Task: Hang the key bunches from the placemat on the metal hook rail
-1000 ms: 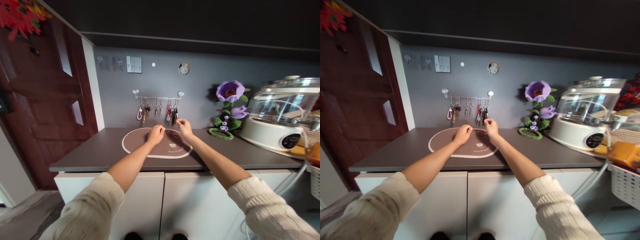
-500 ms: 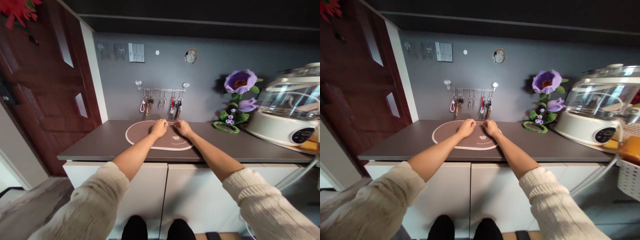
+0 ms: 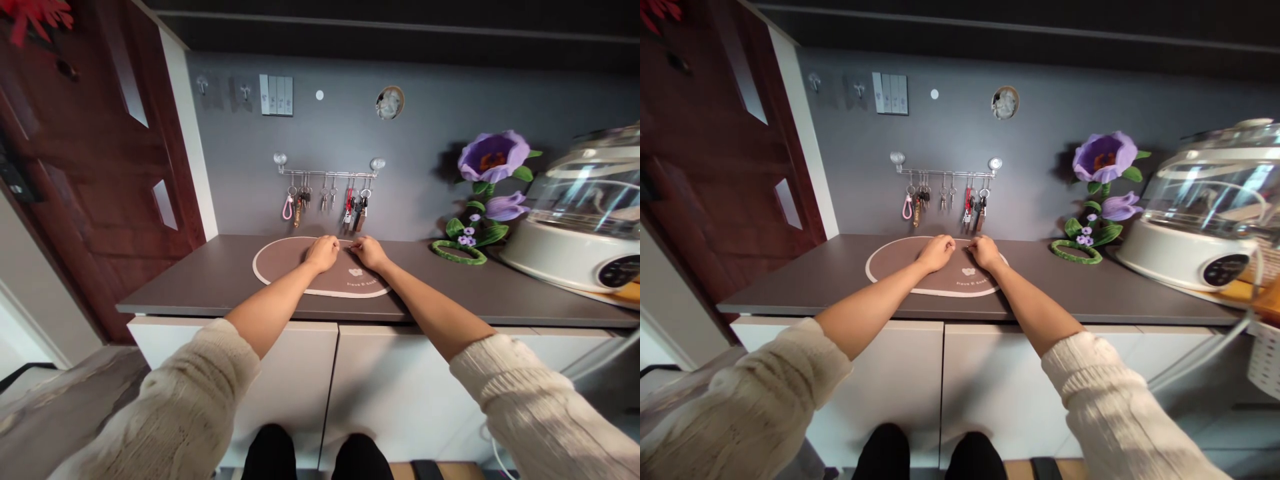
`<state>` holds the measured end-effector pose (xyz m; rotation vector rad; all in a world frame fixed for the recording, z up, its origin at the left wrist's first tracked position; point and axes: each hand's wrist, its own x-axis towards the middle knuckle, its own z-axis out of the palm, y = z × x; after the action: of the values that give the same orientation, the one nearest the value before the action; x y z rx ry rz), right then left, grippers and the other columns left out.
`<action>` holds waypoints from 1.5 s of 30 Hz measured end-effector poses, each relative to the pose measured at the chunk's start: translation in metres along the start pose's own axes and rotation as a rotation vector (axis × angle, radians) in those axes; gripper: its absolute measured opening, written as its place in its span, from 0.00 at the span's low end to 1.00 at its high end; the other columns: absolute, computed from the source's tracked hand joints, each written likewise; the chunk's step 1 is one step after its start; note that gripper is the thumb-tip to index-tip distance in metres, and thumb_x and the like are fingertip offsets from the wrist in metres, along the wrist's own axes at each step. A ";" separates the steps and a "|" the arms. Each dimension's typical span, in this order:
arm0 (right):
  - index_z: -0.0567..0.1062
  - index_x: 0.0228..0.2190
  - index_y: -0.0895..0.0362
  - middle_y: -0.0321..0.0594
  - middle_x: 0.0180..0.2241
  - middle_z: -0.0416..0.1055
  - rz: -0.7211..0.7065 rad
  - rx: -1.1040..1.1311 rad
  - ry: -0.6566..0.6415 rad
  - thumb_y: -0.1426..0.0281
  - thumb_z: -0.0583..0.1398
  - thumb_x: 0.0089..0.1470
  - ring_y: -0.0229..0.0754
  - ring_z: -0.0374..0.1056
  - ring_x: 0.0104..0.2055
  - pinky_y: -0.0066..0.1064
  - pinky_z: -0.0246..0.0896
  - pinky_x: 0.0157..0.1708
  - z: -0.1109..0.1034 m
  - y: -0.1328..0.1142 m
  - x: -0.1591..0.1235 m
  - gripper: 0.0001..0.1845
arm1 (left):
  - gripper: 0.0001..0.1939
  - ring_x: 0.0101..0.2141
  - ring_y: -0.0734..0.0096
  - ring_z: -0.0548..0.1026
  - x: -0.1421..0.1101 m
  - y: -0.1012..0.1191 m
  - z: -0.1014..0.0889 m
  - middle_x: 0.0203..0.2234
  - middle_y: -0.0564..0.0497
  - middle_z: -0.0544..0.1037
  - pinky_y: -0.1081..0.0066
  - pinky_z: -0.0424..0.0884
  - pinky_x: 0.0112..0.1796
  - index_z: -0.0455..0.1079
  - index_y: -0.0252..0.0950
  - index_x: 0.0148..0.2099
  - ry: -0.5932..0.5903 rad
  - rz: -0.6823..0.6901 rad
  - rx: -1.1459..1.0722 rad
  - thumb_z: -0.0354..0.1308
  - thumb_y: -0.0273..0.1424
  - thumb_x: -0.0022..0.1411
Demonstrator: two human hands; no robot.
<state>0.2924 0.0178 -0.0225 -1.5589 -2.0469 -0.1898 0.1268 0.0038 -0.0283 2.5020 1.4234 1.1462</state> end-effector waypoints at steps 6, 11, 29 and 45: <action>0.75 0.28 0.58 0.44 0.31 0.71 -0.035 0.018 0.021 0.73 0.56 0.49 0.40 0.65 0.36 0.27 0.55 0.37 -0.003 -0.003 -0.002 0.07 | 0.07 0.37 0.69 0.67 0.001 -0.002 0.001 0.32 0.48 0.72 0.68 0.63 0.41 0.67 0.37 0.33 0.005 0.006 -0.003 0.48 0.26 0.56; 0.74 0.29 0.58 0.43 0.32 0.72 -0.042 0.122 0.052 0.73 0.55 0.50 0.39 0.65 0.35 0.27 0.55 0.36 -0.006 -0.010 -0.005 0.08 | 0.07 0.35 0.69 0.68 0.000 -0.001 0.000 0.32 0.49 0.72 0.69 0.63 0.39 0.67 0.37 0.33 0.015 0.014 -0.006 0.48 0.26 0.56; 0.73 0.27 0.57 0.38 0.28 0.72 -0.086 0.383 0.089 0.69 0.55 0.49 0.36 0.64 0.30 0.26 0.55 0.34 -0.019 -0.031 -0.016 0.07 | 0.06 0.33 0.71 0.67 0.002 0.000 -0.002 0.29 0.50 0.72 0.71 0.63 0.37 0.67 0.36 0.31 0.110 0.052 -0.134 0.49 0.28 0.56; 0.70 0.25 0.60 0.35 0.23 0.67 -0.008 0.941 0.008 0.58 0.61 0.38 0.32 0.59 0.25 0.26 0.55 0.28 -0.008 -0.022 -0.011 0.17 | 0.04 0.28 0.76 0.67 0.004 0.001 0.000 0.24 0.54 0.70 0.74 0.63 0.34 0.65 0.33 0.30 0.168 -0.013 -0.444 0.49 0.26 0.54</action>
<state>0.2766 -0.0017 -0.0165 -0.9347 -1.7138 0.6722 0.1286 0.0063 -0.0251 2.1285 1.0618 1.5046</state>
